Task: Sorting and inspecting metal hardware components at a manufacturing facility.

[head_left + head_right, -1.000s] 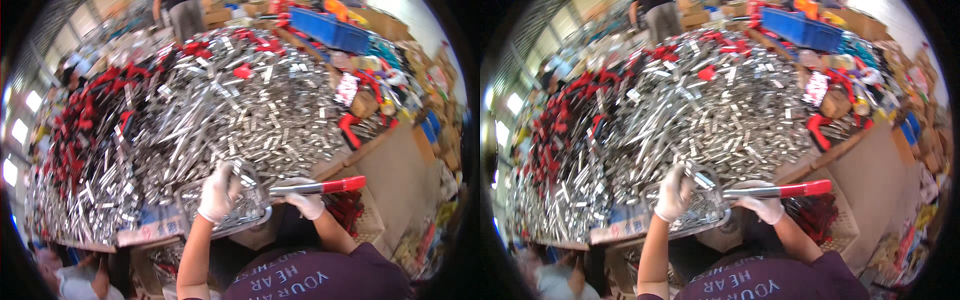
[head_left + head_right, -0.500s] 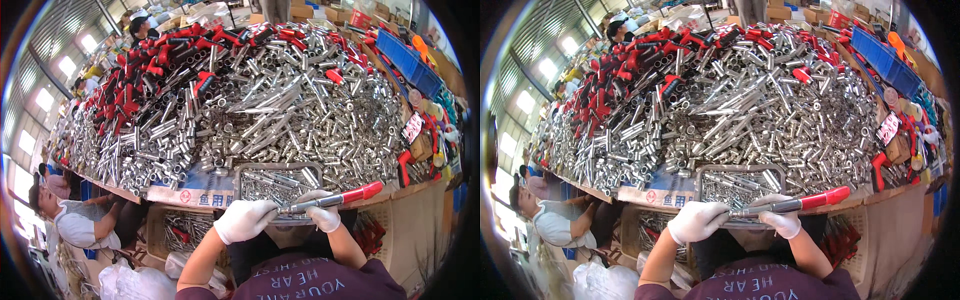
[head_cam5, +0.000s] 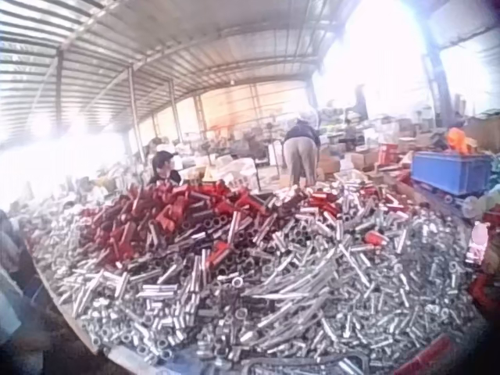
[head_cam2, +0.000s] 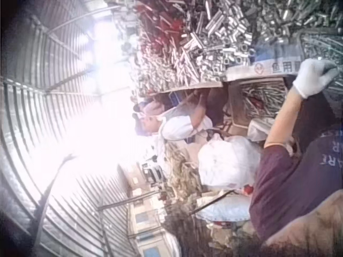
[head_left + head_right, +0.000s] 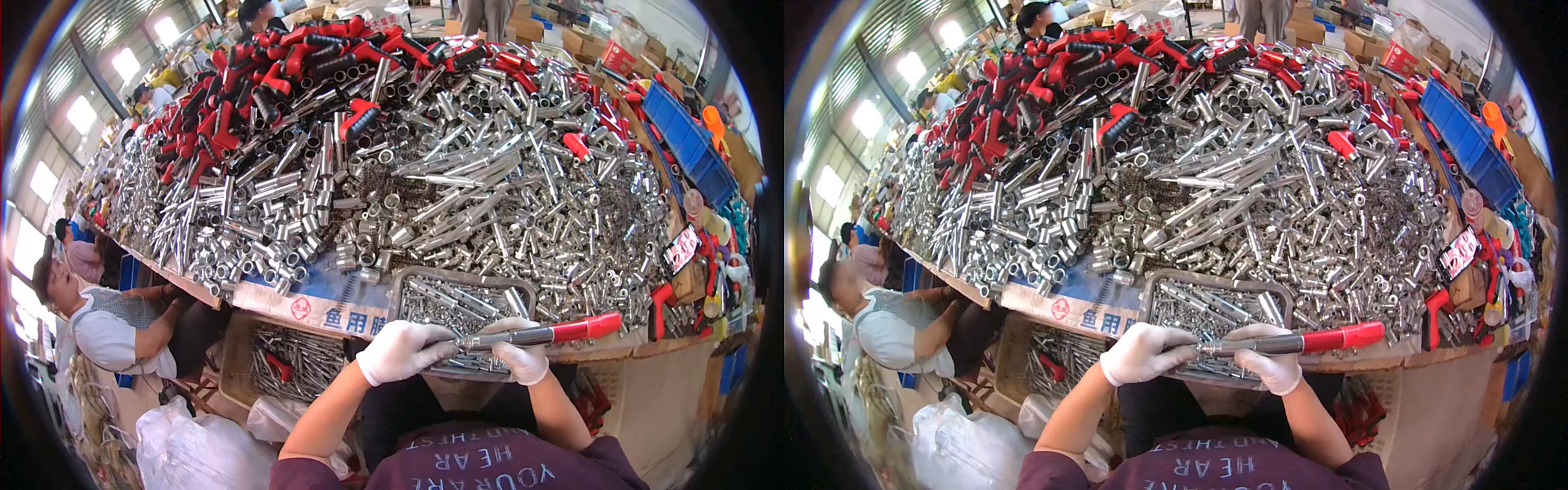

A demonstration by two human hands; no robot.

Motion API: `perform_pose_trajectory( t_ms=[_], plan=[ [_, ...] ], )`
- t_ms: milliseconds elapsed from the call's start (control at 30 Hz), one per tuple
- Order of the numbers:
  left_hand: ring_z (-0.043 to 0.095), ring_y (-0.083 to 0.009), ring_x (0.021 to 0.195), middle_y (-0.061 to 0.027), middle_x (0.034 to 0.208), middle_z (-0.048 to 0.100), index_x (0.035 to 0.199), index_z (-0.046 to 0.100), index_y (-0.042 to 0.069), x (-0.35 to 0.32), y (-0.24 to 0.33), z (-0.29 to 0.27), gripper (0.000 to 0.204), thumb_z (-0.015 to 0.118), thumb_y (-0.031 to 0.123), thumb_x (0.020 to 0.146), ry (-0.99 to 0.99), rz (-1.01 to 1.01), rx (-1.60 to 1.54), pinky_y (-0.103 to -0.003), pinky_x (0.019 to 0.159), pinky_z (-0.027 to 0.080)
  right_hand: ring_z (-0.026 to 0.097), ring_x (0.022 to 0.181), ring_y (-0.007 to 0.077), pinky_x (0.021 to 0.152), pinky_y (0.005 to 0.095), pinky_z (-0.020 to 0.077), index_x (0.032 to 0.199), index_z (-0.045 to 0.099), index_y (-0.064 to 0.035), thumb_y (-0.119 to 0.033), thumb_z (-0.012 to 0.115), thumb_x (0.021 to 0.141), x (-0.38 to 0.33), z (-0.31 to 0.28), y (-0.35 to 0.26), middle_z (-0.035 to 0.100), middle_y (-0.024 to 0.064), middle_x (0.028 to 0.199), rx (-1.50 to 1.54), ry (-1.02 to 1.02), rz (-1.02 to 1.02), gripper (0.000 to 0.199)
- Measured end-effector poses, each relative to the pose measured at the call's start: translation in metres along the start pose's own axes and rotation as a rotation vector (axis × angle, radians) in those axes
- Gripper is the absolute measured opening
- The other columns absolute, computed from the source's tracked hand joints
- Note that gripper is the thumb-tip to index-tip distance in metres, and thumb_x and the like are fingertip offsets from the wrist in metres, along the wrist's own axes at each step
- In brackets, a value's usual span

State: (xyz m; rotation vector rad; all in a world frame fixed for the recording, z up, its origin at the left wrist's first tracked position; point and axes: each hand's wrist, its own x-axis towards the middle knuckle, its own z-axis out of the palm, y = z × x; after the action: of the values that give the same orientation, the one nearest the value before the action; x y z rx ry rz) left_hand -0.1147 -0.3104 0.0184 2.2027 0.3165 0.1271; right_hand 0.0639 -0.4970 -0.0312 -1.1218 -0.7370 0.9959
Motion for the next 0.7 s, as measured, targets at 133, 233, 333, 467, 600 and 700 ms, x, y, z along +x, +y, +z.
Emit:
perform_pose_trajectory(
  t_ms=[133, 233, 333, 467, 600, 700],
  plan=[
    [0.071, -0.0296, 0.081, -0.0187, 0.091, 0.071, 0.104, 0.072, 0.008, 0.005, -0.004, -0.006, 0.022, 0.068, 0.024, 0.088, 0.507, -0.020, 0.269, -0.036, 0.072, 0.055, 0.069, 0.088, 0.0158, 0.081, 0.0298, 0.0549, 0.108, 0.066, 0.0069, -0.004, 0.069, 0.083, 0.004, 0.003, 0.003, 0.073, 0.0130, 0.099, -0.093, 0.022, -0.058, 0.027],
    [0.066, -0.0337, 0.082, -0.0156, 0.092, 0.067, 0.092, 0.068, 0.007, 0.027, -0.062, -0.039, 0.024, 0.060, 0.029, 0.094, 0.943, -0.439, 0.423, -0.041, 0.073, 0.052, 0.069, 0.090, 0.0161, 0.082, 0.0298, 0.0548, 0.108, 0.065, 0.0070, -0.004, 0.070, 0.083, 0.005, -0.004, 0.000, 0.073, 0.0130, 0.101, -0.187, -0.003, -0.046, 0.028],
    [0.064, -0.0350, 0.096, -0.0163, 0.105, 0.061, 0.095, 0.070, 0.011, 0.014, -0.102, -0.060, 0.028, 0.066, 0.038, 0.088, 0.905, -0.692, 0.463, -0.043, 0.084, 0.051, 0.069, 0.090, 0.0159, 0.081, 0.0296, 0.0549, 0.109, 0.065, 0.0071, -0.003, 0.069, 0.083, 0.005, 0.003, -0.001, 0.073, 0.0129, 0.101, -0.143, -0.042, -0.036, 0.028],
    [0.064, -0.0342, 0.101, -0.0154, 0.106, 0.061, 0.094, 0.070, 0.009, 0.019, -0.110, -0.053, 0.030, 0.071, 0.038, 0.084, 0.949, -0.679, 0.500, -0.042, 0.087, 0.051, 0.068, 0.088, 0.0158, 0.080, 0.0295, 0.0543, 0.110, 0.064, 0.0063, -0.002, 0.065, 0.080, 0.006, 0.000, -0.002, 0.072, 0.0131, 0.102, -0.103, -0.002, 0.031, 0.031],
    [0.062, -0.0344, 0.104, -0.0166, 0.108, 0.060, 0.093, 0.070, 0.007, 0.012, -0.108, -0.050, 0.033, 0.073, 0.038, 0.082, 0.884, -0.802, 0.424, -0.041, 0.090, 0.050, 0.067, 0.088, 0.0144, 0.078, 0.0286, 0.0537, 0.112, 0.063, 0.0065, -0.005, 0.066, 0.083, 0.003, 0.004, -0.002, 0.071, 0.0127, 0.102, -0.018, 0.040, 0.015, 0.032],
    [0.063, -0.0204, 0.092, -0.0121, 0.105, 0.062, 0.093, 0.065, 0.001, 0.010, -0.084, -0.046, 0.016, 0.066, 0.018, 0.092, 1.047, -0.306, 0.105, -0.031, 0.082, 0.051, 0.068, 0.087, 0.0131, 0.078, 0.0267, 0.0544, 0.113, 0.065, 0.0050, -0.003, 0.067, 0.086, 0.004, -0.004, 0.011, 0.072, 0.0107, 0.099, -0.002, 0.035, 0.002, 0.028]
  ],
)
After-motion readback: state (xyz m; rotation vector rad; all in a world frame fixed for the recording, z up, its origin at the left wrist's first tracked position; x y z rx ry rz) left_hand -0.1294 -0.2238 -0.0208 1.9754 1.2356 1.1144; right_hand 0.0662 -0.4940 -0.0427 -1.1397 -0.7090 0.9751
